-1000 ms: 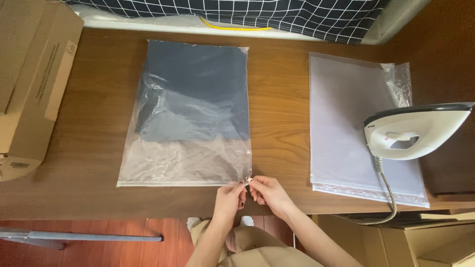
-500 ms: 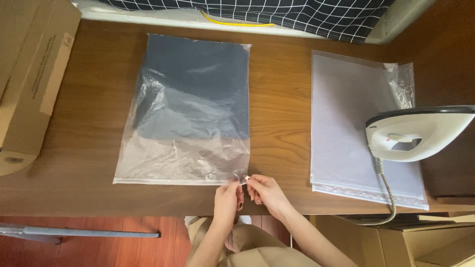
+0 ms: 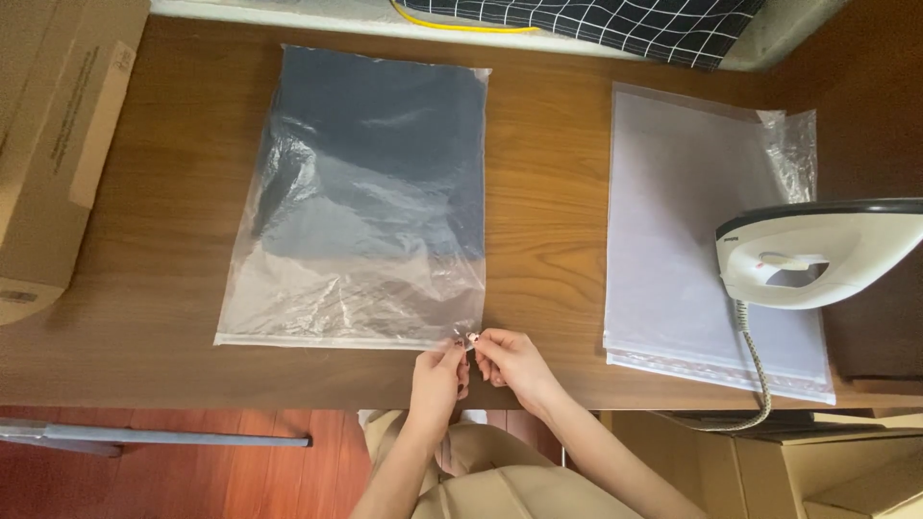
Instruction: The person puts a folded piece of clothing into a plastic bag, zips the bag closed, and then places the bagged item into a cardboard box.
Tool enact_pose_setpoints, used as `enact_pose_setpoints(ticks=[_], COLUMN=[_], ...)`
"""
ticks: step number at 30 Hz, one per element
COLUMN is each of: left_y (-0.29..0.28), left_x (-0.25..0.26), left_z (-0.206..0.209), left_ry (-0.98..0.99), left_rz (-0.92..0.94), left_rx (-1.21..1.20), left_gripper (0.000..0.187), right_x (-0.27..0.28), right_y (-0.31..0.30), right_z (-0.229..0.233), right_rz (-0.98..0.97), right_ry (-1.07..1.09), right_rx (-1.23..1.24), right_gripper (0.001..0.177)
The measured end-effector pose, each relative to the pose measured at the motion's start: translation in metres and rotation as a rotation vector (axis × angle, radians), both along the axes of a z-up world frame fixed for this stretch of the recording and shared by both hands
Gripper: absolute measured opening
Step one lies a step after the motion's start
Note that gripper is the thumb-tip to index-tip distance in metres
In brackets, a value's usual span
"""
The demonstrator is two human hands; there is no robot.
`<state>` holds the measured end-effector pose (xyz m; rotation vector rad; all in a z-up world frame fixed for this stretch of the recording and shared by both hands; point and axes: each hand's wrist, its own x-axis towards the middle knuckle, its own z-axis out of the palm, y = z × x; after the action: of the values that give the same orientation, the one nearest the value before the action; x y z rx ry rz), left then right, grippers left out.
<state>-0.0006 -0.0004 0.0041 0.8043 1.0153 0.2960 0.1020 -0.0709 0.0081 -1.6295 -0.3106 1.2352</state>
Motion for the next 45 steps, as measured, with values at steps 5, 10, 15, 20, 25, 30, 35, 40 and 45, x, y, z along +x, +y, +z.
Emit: enact_pose_setpoints(ticks=[5,10,15,20,25,30,35,40,45], left_y=[0.000,-0.001,0.000,0.000,-0.004,-0.007,-0.012,-0.015,-0.014], left_x=[0.000,0.001,0.002,0.002,0.004,0.006,0.006,0.007,0.007], left_z=[-0.001,-0.008,0.005,-0.001,0.000,-0.012,-0.019,-0.023,-0.015], left_ry=[-0.004,-0.009,0.001,0.006,-0.003,-0.029,-0.099,-0.130,-0.114], left_rz=[0.007,0.013,0.047,0.043,-0.021,-0.052,-0.046,0.028,0.041], left_rx=[0.016,0.029,0.011,-0.001,0.078,0.144,0.178,0.103,0.087], left_gripper=[0.030,0.036,0.032,0.036,0.037,0.047,0.046,0.042,0.043], right_x=[-0.004,-0.007,-0.006,-0.001,-0.001,0.000,-0.006,-0.009,-0.007], right_y=[0.003,0.005,0.004,0.002,0.000,-0.003,-0.005,-0.007,-0.007], right_z=[0.000,-0.003,0.006,0.005,-0.003,-0.016,-0.019,-0.014,-0.012], right_rz=[0.000,-0.018,-0.018,-0.057,-0.007,-0.027,-0.095,-0.150,-0.150], right_ry=[-0.002,0.012,0.035,0.122,0.034,0.013,-0.017,-0.034,-0.041], right_rx=[0.009,0.018,0.001,-0.032,-0.002,0.020,0.044,0.097,0.122], right_gripper=[0.036,0.038,0.036,0.045,0.040,0.040,0.041,0.041,0.040])
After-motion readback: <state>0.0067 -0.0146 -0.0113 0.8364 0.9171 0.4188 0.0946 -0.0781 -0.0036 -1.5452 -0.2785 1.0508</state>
